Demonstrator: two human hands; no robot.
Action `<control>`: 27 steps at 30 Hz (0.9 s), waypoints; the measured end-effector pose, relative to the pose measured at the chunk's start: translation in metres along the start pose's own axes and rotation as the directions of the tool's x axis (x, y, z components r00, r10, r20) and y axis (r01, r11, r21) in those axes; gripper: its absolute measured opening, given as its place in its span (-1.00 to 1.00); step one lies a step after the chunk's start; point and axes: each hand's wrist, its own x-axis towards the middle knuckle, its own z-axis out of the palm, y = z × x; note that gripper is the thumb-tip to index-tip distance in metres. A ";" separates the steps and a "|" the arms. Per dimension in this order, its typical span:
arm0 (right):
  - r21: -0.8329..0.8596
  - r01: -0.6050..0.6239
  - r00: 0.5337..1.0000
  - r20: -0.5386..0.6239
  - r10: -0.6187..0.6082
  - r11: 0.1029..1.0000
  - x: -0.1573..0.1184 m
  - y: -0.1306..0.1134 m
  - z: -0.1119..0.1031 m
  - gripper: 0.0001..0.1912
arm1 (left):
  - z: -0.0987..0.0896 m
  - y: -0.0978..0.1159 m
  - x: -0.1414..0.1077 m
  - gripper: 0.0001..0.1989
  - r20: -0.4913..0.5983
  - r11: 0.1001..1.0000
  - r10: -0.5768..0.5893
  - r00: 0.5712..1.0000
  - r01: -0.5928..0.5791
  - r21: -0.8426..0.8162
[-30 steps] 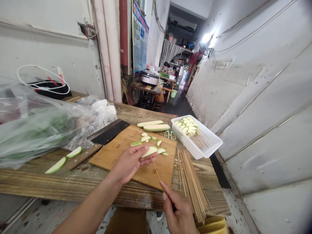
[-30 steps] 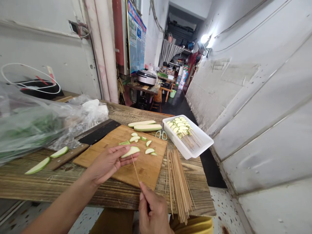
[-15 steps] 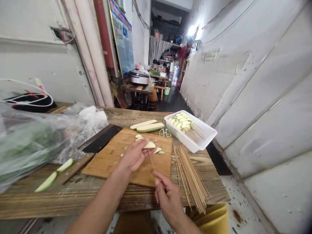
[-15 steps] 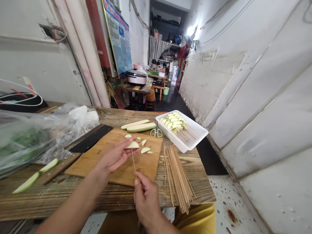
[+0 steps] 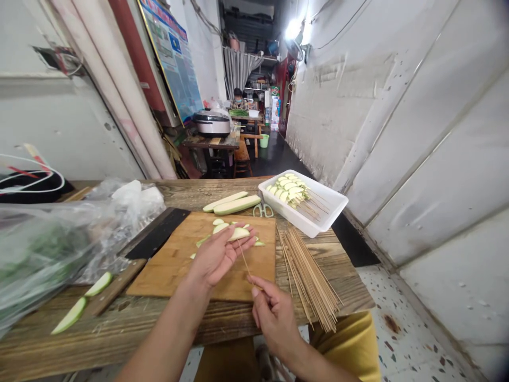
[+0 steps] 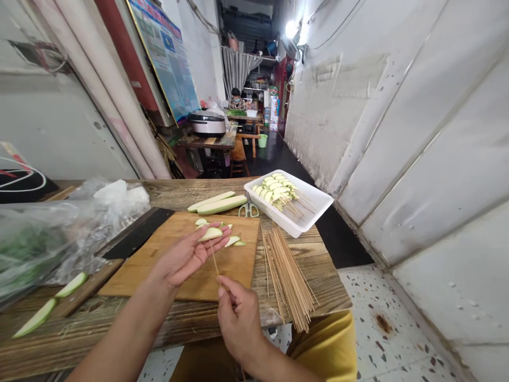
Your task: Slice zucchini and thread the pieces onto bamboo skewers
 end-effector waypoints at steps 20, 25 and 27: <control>0.011 -0.003 0.998 -0.070 0.004 1.000 -0.005 -0.002 -0.002 -0.55 | 0.010 0.004 -0.006 -0.78 -0.049 0.998 0.065 0.997 -0.064 0.018; 0.022 -0.008 0.998 -0.059 0.009 1.000 -0.005 0.000 -0.002 -0.55 | 0.012 0.005 -0.007 -0.79 -0.050 0.998 0.062 0.997 -0.060 0.028; 0.029 -0.014 0.998 -0.056 0.016 0.999 -0.004 0.000 -0.002 -0.55 | 0.011 0.004 -0.007 -0.80 -0.047 0.997 0.066 0.997 -0.064 0.037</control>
